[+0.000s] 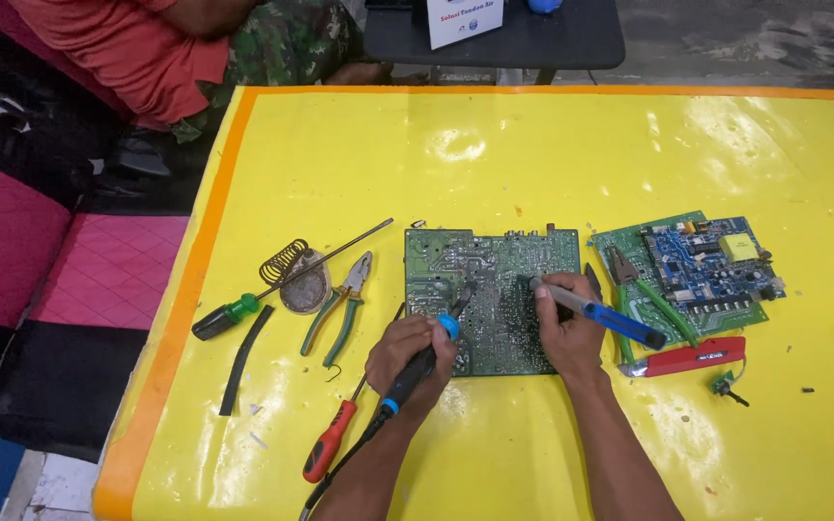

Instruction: The person flips a green circuit board over on a yellow table and rubs the surface with their hands. They then use a hot air gun and a soldering iron to work on the board's components.

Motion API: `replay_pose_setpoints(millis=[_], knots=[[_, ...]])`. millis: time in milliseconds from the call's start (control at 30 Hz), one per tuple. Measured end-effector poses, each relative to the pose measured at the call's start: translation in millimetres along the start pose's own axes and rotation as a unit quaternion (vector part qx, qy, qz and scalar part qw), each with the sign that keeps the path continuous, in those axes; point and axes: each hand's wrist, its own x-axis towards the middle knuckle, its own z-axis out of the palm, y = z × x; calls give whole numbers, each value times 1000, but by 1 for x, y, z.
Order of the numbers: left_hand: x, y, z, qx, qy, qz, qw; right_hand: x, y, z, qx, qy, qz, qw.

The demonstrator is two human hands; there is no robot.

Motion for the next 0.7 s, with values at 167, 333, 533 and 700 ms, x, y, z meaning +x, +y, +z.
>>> replay_pose_setpoints(millis=[167, 333, 533, 700], knots=[[-1, -4, 7, -19, 22, 1, 1000, -6, -4, 4, 21, -16, -2, 1000], [2, -4, 5, 5, 42, 27, 999, -7, 7, -2, -2, -10, -7, 1000], [-4, -5, 6, 9, 24, 26, 999, -10, 7, 1, -6, 12, 0, 1000], [2, -5, 4, -13, 32, 22, 999, -3, 3, -4, -28, 15, -30, 999]])
